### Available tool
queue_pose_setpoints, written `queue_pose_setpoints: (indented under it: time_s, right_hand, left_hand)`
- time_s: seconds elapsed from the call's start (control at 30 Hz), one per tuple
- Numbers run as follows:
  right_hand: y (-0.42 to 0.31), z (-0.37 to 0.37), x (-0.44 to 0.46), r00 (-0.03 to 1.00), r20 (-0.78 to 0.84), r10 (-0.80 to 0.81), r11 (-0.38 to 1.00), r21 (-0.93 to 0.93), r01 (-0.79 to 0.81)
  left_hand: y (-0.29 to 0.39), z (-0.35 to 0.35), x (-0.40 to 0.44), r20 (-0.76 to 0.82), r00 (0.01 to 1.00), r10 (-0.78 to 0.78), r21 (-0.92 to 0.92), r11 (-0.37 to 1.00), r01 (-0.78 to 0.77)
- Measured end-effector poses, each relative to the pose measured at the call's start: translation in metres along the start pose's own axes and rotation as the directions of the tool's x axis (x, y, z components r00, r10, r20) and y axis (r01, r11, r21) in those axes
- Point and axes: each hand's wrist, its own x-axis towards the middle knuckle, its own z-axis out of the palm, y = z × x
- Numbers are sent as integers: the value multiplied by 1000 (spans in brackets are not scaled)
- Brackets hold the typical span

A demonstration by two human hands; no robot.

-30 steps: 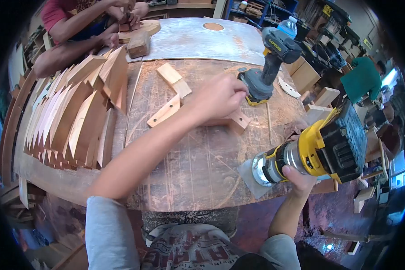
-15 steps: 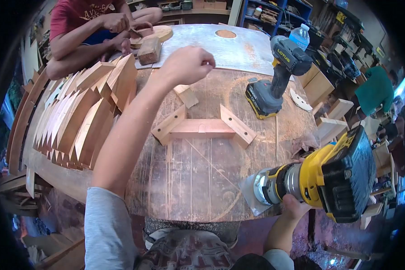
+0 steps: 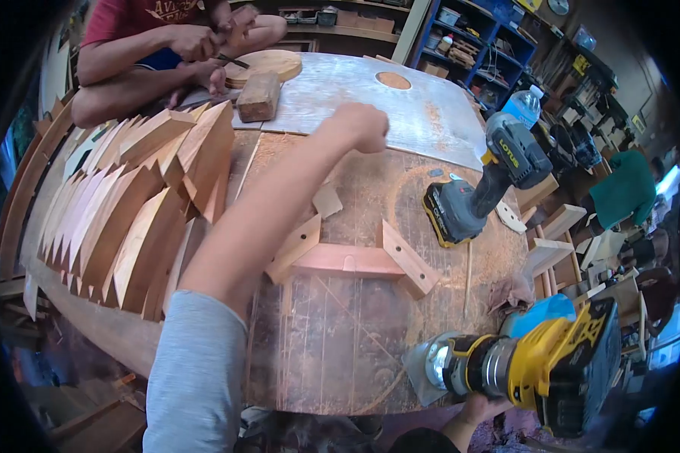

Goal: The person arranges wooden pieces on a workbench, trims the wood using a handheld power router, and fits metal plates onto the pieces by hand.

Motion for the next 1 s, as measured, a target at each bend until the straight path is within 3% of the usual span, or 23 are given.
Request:
queue_pose_setpoints:
  time_s: [0.03,0.07,0.17,0.27,0.43,0.53,0.67,0.73,0.77,0.8,0.83,0.87,0.9,0.97,1.0]
  right_hand:
    - [2,-15,-7,999,-24,-22,955,-297,14]
    - [2,-32,-15,998,-43,-52,821,-571,18]
    - [-2,-74,-33,996,85,34,744,-667,31]
    - [3,-68,-38,1000,10,15,759,-651,-5]
    - [3,-60,-40,998,-55,-34,783,-621,-7]
    - [3,-52,-34,990,-84,-117,828,-559,50]
    - [2,-25,-6,949,-135,-286,892,-399,212]
    - [-7,-4,3,924,-144,-354,902,-315,297]
    - [-13,8,5,917,-134,-376,904,-272,331]
    - [-24,26,8,921,-129,-369,909,-255,328]
    - [-43,42,7,925,-45,-377,916,-166,365]
    - [-62,59,9,920,34,-392,916,-75,393]
    - [-77,73,15,922,35,-386,920,-63,387]
    - [-100,104,29,842,493,-217,844,-340,416]
    - [-102,127,42,809,558,-186,817,-370,443]
  left_hand:
    - [9,7,17,12,1000,19,-11,1000,-19]
    - [17,15,33,25,999,42,-24,999,-42]
    - [41,41,69,-21,989,147,-79,986,-149]
    - [74,34,80,97,977,188,-123,977,-176]
    - [91,75,101,97,975,201,-51,979,-197]
    - [92,74,98,162,979,127,-173,980,-98]
    - [78,47,66,10,996,85,-164,983,-82]
    - [59,24,38,-170,976,135,-359,914,-189]
    - [52,13,19,-167,979,121,-355,918,-174]
    - [46,0,-3,-212,971,112,-500,841,-206]
    - [41,-10,-27,-254,963,95,-629,740,-239]
    - [39,-23,-55,-249,965,81,-627,746,-224]
    - [42,-36,-88,-191,977,98,-719,664,-207]
    - [54,-63,-154,-50,988,143,-840,529,-120]
    - [61,-69,-187,34,985,167,-874,483,-51]
